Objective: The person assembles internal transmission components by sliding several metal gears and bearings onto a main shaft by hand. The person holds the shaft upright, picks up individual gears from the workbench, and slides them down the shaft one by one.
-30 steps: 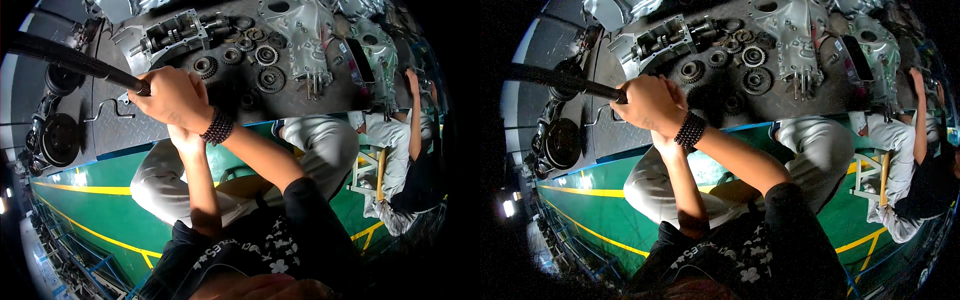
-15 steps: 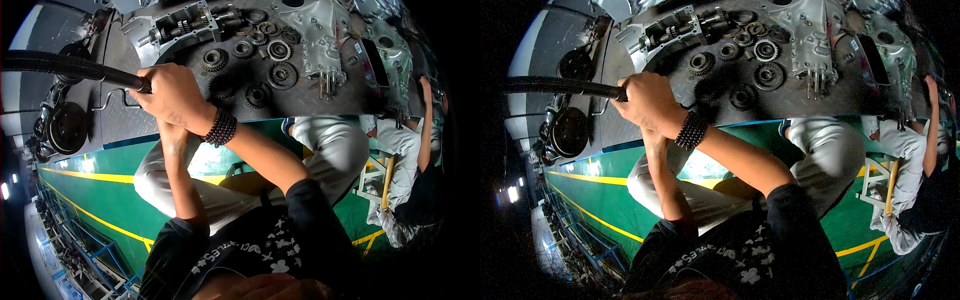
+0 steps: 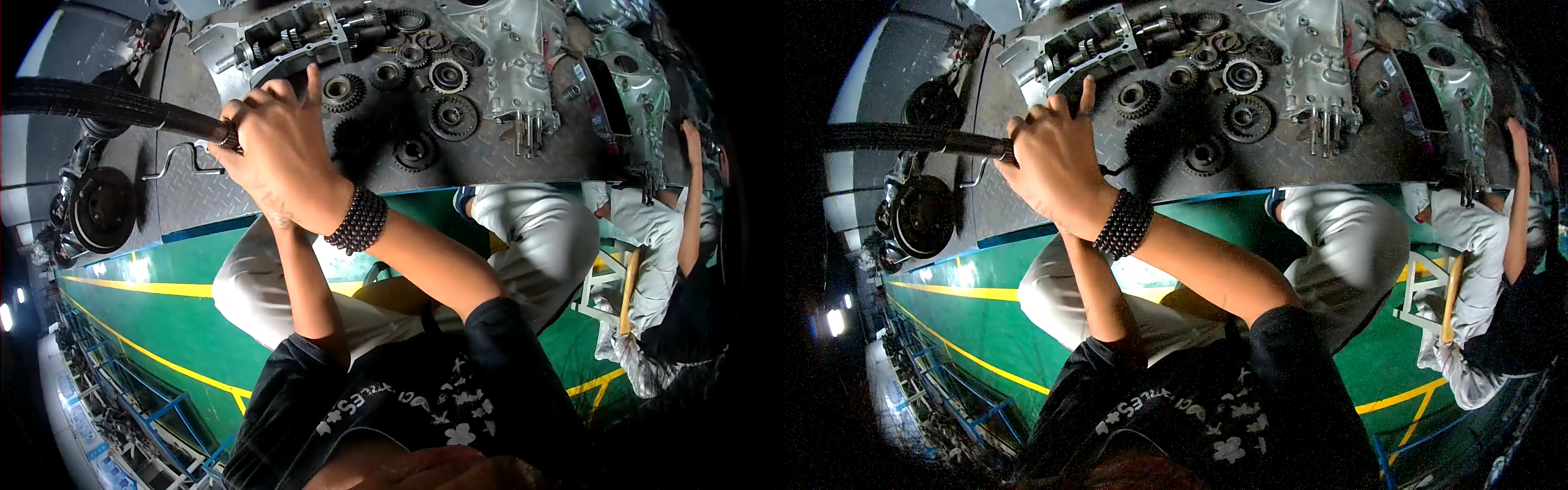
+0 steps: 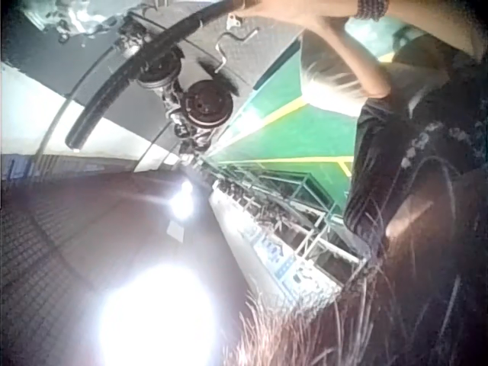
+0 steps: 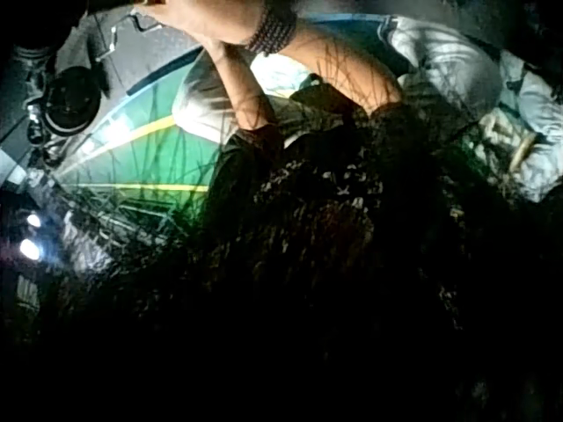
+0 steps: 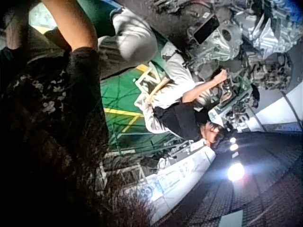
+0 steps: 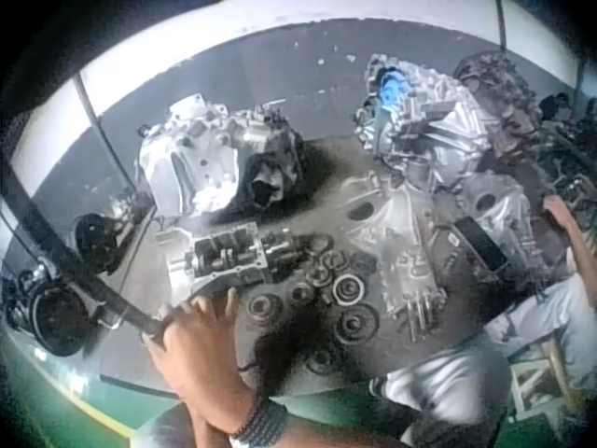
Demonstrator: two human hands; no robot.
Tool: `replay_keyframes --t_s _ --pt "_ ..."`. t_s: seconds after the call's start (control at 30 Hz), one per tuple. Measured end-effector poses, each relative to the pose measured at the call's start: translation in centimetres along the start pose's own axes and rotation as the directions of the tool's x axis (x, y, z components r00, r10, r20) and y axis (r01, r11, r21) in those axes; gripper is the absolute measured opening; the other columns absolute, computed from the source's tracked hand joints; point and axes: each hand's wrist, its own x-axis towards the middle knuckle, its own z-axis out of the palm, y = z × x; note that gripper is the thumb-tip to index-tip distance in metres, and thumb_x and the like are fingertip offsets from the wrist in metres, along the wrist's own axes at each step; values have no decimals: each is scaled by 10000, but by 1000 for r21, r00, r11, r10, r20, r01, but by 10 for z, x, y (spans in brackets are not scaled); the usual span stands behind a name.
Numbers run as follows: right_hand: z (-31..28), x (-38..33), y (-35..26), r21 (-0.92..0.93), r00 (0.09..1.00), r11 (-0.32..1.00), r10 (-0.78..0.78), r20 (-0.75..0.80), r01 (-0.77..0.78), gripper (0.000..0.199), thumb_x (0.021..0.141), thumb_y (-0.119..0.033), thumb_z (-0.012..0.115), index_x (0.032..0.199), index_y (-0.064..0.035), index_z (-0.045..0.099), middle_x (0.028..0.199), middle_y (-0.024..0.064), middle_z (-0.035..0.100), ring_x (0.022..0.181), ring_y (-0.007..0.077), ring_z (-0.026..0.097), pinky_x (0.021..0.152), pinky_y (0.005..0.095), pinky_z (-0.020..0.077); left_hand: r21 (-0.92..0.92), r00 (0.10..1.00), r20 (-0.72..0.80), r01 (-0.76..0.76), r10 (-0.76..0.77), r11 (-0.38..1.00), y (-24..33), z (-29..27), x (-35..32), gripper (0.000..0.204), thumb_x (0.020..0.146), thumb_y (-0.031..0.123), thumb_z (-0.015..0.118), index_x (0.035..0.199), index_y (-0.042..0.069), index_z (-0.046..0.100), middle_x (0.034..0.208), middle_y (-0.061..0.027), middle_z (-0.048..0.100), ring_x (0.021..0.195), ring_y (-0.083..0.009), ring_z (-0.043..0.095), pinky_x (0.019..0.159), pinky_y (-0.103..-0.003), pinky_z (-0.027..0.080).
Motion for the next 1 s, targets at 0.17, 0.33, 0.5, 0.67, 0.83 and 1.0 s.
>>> replay_keyframes --t_s 0.17,0.33,0.5,0.67,0.83,1.0 --pt "-15 1 0 -85 997 996 -5 79 12 491 833 -467 790 1126 -78 728 1316 112 607 1244 316 524 1184 712 189 -15 1000 -17 -19 19 1000 -1 6 -1 806 788 43 853 1451 31 395 1298 -147 612 1136 -216 609 993 -352 499" --pt "-49 -3 19 110 987 986 -137 87 127 673 914 -531 720 1364 -45 598 1280 162 632 1242 375 577 1086 591 402 32 994 -86 -67 70 997 4 8 -8 800 780 48 861 1439 32 408 1281 -146 624 1119 -210 615 987 -351 501" --pt "-162 -14 129 -278 923 925 321 213 -258 366 956 -331 718 1194 -57 668 1142 211 644 967 411 688 868 470 563 60 983 -173 -47 56 997 14 26 -3 768 744 72 888 1375 39 453 1225 -146 652 1076 -201 625 998 -351 489" --pt "-132 -55 188 -439 901 889 291 323 -130 202 918 -151 732 1091 -70 667 1170 189 612 1010 444 655 832 519 553 79 980 -194 -40 55 996 17 25 -5 761 737 70 891 1369 33 470 1227 -139 654 1121 -201 625 1027 -355 481" --pt "-148 -45 184 -120 834 880 474 282 -459 309 960 -109 712 1265 -76 671 1082 113 707 922 187 692 794 349 548 55 979 -201 -33 43 998 22 31 -4 746 729 87 904 1349 30 492 1205 -130 669 1062 -179 644 984 -333 507" --pt "-178 -50 148 824 844 -372 164 511 -427 439 1090 -174 496 1511 -64 437 1255 93 554 1016 181 533 865 293 501 94 982 -185 -26 43 995 19 34 -4 738 727 95 911 1335 27 498 1185 -118 677 1052 -170 644 987 -330 503"
